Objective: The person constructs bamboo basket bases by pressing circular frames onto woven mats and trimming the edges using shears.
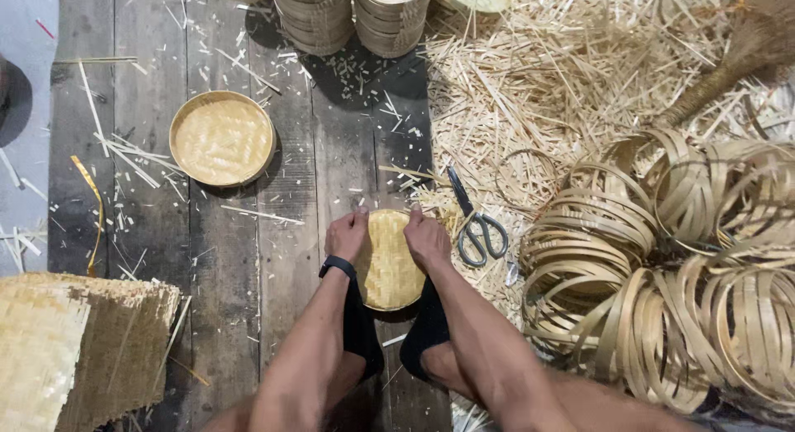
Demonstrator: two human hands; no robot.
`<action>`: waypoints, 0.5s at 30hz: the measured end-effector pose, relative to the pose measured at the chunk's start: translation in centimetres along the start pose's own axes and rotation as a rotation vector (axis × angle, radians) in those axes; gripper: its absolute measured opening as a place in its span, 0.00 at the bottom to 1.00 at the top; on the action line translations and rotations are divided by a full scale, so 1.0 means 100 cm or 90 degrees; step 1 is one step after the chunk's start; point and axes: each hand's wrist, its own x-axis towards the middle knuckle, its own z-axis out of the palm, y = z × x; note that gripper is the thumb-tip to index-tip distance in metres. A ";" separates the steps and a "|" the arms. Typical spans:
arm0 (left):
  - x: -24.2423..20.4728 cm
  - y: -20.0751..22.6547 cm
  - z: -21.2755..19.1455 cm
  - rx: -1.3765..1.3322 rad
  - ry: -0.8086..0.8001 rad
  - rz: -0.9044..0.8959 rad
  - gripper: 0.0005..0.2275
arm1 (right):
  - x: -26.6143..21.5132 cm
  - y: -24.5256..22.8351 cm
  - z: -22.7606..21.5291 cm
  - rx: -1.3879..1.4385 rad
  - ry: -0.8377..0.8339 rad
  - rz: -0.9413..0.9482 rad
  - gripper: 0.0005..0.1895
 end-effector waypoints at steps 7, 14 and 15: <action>-0.025 0.020 -0.039 -0.165 -0.160 0.144 0.20 | 0.047 0.047 -0.043 -0.029 0.023 -0.239 0.46; -0.091 0.048 -0.048 0.144 0.012 0.508 0.11 | -0.043 0.070 -0.275 -0.619 0.026 -0.170 0.34; -0.105 0.040 -0.043 0.232 -0.005 0.520 0.08 | -0.058 0.073 -0.280 -0.610 0.007 -0.202 0.33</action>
